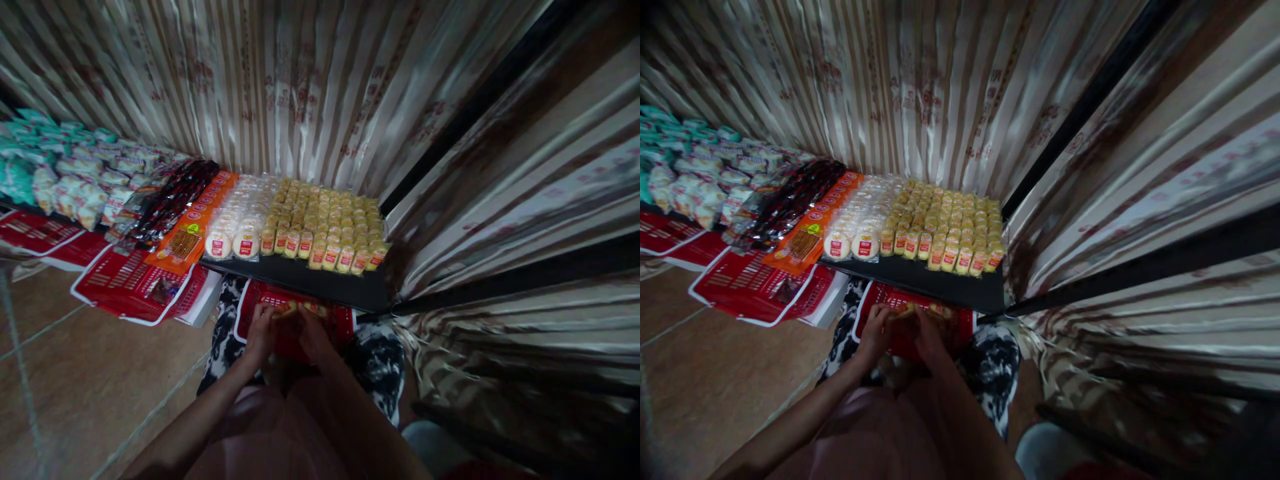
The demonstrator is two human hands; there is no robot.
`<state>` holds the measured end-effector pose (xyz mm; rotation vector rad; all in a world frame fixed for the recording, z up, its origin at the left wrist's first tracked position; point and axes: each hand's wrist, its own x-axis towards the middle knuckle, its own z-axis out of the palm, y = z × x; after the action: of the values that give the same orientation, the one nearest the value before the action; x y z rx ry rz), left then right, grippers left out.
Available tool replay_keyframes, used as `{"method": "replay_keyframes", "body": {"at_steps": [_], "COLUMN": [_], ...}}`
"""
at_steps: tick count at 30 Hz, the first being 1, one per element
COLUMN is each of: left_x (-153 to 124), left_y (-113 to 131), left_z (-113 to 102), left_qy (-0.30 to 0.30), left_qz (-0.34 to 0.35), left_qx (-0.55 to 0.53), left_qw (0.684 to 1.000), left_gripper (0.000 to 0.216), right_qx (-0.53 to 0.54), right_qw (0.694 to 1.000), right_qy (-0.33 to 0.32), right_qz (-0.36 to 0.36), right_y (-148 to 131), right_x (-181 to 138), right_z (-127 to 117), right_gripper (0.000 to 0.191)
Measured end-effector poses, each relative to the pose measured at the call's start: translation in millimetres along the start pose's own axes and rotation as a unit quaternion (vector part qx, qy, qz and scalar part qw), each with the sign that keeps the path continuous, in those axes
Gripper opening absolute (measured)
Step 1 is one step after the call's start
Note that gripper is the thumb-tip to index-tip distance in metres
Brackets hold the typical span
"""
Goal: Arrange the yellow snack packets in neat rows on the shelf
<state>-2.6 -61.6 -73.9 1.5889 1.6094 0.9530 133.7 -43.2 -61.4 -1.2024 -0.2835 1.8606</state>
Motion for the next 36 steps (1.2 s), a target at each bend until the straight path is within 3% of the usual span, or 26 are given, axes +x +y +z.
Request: {"method": "replay_keyframes", "body": {"at_steps": [4, 9, 23, 29, 36], "left_x": [-2.6, -3.2, 2.1, 18.1, 34.0], "left_y": [9.1, 20.2, 31.7, 33.4, 36.3], "left_z": [-12.0, -20.2, -19.3, -27.7, -34.1], "left_qy": [0.01, 0.025, 0.053, 0.112, 0.066], "left_qz": [0.041, 0.079, 0.12, 0.066, -0.03], "left_qx": [0.007, 0.01, -0.017, -0.08, -0.192], "left_qw": [0.999, 0.997, 0.991, 0.988, 0.979], "left_gripper": [0.035, 0.031, 0.023, 0.032, 0.04], "right_qx": [-0.048, -0.086, -0.085, -0.057, -0.048], "right_qw": [0.998, 0.994, 0.991, 0.991, 0.987], "right_qy": [-0.022, 0.0, 0.012, 0.016, 0.005], "right_qz": [-0.027, -0.072, -0.099, -0.122, -0.154], "right_y": [-2.9, -12.7, -49.1, -47.4, -31.7], "right_x": [-3.2, -8.8, -18.7, -16.9, -24.7], "right_z": [3.8, 7.7, 23.7, 30.9, 34.2], "right_gripper": [0.024, 0.015, 0.032, 0.035, 0.054]}}
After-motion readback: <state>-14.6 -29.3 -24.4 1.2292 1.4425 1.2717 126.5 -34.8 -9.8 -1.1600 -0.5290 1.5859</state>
